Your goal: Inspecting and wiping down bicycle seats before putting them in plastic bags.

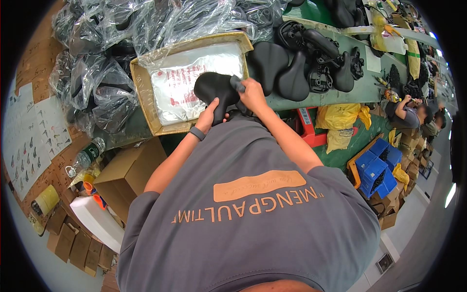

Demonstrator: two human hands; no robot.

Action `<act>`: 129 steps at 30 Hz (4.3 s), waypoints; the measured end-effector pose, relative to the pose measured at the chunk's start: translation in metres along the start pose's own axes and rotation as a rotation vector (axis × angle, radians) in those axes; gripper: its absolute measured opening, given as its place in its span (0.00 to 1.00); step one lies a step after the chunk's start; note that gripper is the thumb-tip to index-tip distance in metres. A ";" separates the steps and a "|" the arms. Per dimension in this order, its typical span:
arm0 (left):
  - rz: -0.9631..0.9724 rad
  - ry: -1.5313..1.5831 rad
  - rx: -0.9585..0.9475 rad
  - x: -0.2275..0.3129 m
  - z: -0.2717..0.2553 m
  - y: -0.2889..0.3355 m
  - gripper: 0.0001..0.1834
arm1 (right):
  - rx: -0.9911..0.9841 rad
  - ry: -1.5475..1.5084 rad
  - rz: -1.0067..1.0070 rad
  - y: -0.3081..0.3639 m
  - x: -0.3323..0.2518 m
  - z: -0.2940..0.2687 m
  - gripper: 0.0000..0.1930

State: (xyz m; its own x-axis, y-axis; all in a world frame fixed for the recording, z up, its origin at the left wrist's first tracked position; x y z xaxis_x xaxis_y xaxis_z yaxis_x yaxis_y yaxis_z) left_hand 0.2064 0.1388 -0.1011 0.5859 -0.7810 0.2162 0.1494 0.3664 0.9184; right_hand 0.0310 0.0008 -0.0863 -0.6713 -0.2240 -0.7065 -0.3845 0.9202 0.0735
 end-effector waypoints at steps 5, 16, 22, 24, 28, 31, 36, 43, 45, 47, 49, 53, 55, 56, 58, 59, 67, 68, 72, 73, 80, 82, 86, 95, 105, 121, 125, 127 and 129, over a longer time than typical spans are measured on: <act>0.052 0.003 -0.009 -0.004 -0.011 -0.007 0.32 | 0.002 0.053 -0.028 0.010 -0.012 0.000 0.07; 0.040 -0.026 -0.030 -0.002 -0.005 -0.002 0.32 | 0.001 0.000 0.027 0.020 -0.011 -0.002 0.08; 0.043 0.022 -0.049 -0.003 -0.006 -0.007 0.31 | 0.074 0.070 0.013 0.006 0.001 0.002 0.08; 0.057 0.009 -0.041 0.000 -0.006 -0.005 0.31 | 0.010 0.002 -0.046 0.022 -0.019 0.000 0.07; 0.001 -0.020 0.037 0.004 0.005 0.004 0.31 | 0.124 0.097 0.113 -0.007 0.016 -0.001 0.09; 0.043 -0.013 0.036 -0.003 -0.008 -0.001 0.30 | 0.056 0.078 -0.078 0.012 -0.007 -0.001 0.08; -0.001 -0.016 0.028 0.009 0.007 0.007 0.30 | 0.128 0.026 0.050 0.006 0.002 -0.005 0.09; 0.035 0.005 -0.003 0.001 0.000 0.008 0.31 | -0.055 -0.176 -0.091 0.015 -0.031 0.004 0.10; -0.003 -0.042 0.074 0.007 0.002 0.010 0.32 | 0.135 -0.054 -0.045 -0.009 -0.003 0.005 0.13; 0.022 -0.029 0.023 0.006 0.003 0.007 0.32 | 0.043 -0.078 0.346 -0.028 0.034 0.008 0.13; 0.017 -0.025 0.047 0.007 0.001 0.006 0.32 | -0.104 -0.074 0.384 -0.034 0.025 0.008 0.14; 0.119 0.027 0.055 0.009 0.002 0.008 0.37 | -0.176 -0.206 -0.156 -0.005 -0.060 0.013 0.14; 0.085 -0.027 0.046 0.001 -0.008 -0.004 0.41 | -0.201 -0.171 -0.175 -0.026 -0.041 0.019 0.14; 0.109 0.012 0.041 0.002 -0.005 -0.005 0.41 | -0.188 -0.054 -0.142 -0.043 -0.024 0.025 0.14; 0.072 0.033 0.030 0.000 -0.007 -0.008 0.42 | -0.196 0.090 0.003 -0.075 0.010 0.031 0.16; 0.073 0.024 0.031 -0.002 -0.009 -0.010 0.42 | -0.250 0.101 0.123 -0.086 0.018 0.032 0.17; 0.129 0.086 0.083 0.002 -0.012 -0.009 0.37 | -0.234 -0.233 -0.309 -0.028 -0.048 0.014 0.12; 0.106 0.087 0.069 0.001 -0.011 -0.009 0.38 | -0.171 -0.111 -0.235 -0.037 -0.033 0.017 0.13; 0.096 -0.018 0.001 0.000 -0.016 -0.012 0.42 | -0.186 0.097 0.051 -0.077 0.044 0.017 0.19; 0.104 -0.034 0.002 0.003 -0.016 -0.007 0.42 | -0.213 0.083 0.053 -0.083 0.053 0.012 0.21; 0.153 0.290 -0.193 0.012 0.030 0.075 0.39 | 0.260 -1.355 0.644 0.018 0.087 -0.124 0.25; 0.233 0.191 -0.155 0.017 0.042 0.092 0.40 | 0.423 -1.603 0.675 0.059 0.102 -0.166 0.22; 0.265 0.138 -0.092 0.021 0.072 0.117 0.42 | 0.894 -1.733 0.758 0.137 0.175 -0.218 0.18; 0.307 0.120 -0.130 -0.007 0.169 0.137 0.43 | 1.346 -1.693 0.614 0.192 0.347 -0.390 0.24; 0.325 0.055 -0.405 -0.020 0.291 0.135 0.49 | 1.057 -1.111 0.680 0.081 0.444 -0.489 0.45; 0.454 0.240 -0.347 -0.043 0.374 0.183 0.49 | 0.093 -0.809 -0.272 0.008 0.009 -0.400 0.67; 0.484 0.252 -0.369 -0.051 0.358 0.192 0.50 | 0.018 -0.843 -0.368 0.013 -0.005 -0.396 0.61; 0.506 0.244 -0.367 -0.052 0.347 0.195 0.51 | -0.097 -1.022 -0.394 0.020 -0.018 -0.398 0.56; 0.559 0.231 -0.491 -0.050 0.335 0.200 0.51 | -0.172 -1.061 -0.453 0.024 -0.023 -0.396 0.55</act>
State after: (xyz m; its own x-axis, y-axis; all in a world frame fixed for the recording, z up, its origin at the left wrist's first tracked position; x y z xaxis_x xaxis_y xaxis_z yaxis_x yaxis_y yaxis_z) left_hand -0.0593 0.0817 0.1830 0.8214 -0.3091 0.4794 0.0872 0.8986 0.4299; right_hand -0.2135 -0.0994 0.2108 0.3849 -0.0652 -0.9207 -0.5885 0.7511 -0.2992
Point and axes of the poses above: each hand's wrist, its own y-axis away from the middle knuckle, its own z-axis out of the palm, x = y × z, the point moved 4 cm from there along -y, towards the middle knuckle, and after that the axes turned 5 degrees about x, right-handed, at the moved point
